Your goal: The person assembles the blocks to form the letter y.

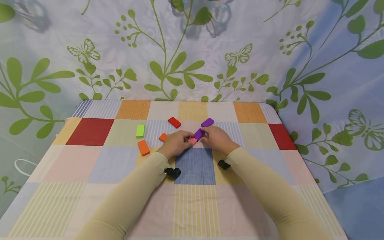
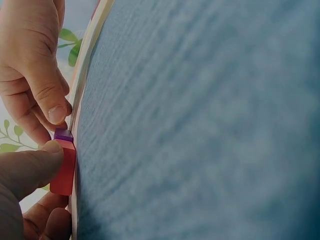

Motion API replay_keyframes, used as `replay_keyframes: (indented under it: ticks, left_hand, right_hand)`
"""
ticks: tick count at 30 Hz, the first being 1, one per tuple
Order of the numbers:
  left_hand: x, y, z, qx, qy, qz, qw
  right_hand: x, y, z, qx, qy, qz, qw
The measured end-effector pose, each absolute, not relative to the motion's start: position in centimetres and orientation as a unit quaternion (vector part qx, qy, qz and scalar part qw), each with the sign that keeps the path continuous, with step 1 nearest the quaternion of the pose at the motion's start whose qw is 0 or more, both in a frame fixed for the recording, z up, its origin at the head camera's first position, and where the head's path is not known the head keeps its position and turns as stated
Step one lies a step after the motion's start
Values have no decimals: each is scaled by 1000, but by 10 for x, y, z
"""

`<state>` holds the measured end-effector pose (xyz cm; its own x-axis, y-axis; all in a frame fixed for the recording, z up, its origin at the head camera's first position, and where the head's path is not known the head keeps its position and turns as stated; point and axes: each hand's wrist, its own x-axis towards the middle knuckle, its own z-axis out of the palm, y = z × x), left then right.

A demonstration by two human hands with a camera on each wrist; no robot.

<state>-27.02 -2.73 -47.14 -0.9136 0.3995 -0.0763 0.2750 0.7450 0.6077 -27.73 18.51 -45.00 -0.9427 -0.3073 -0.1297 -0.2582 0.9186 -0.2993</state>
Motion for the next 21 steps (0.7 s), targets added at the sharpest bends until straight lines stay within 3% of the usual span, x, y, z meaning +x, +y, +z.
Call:
replay_keyframes:
  ticks: [11,21]
  left_hand:
    - [-272,-27,-469,181,930,298,111]
    - [-271,-27,-467,168,927,310,127]
  right_hand:
    - [-290,208,-439,-80,980,-181,37]
    - [-309,219,-443,-61,976,-205,52]
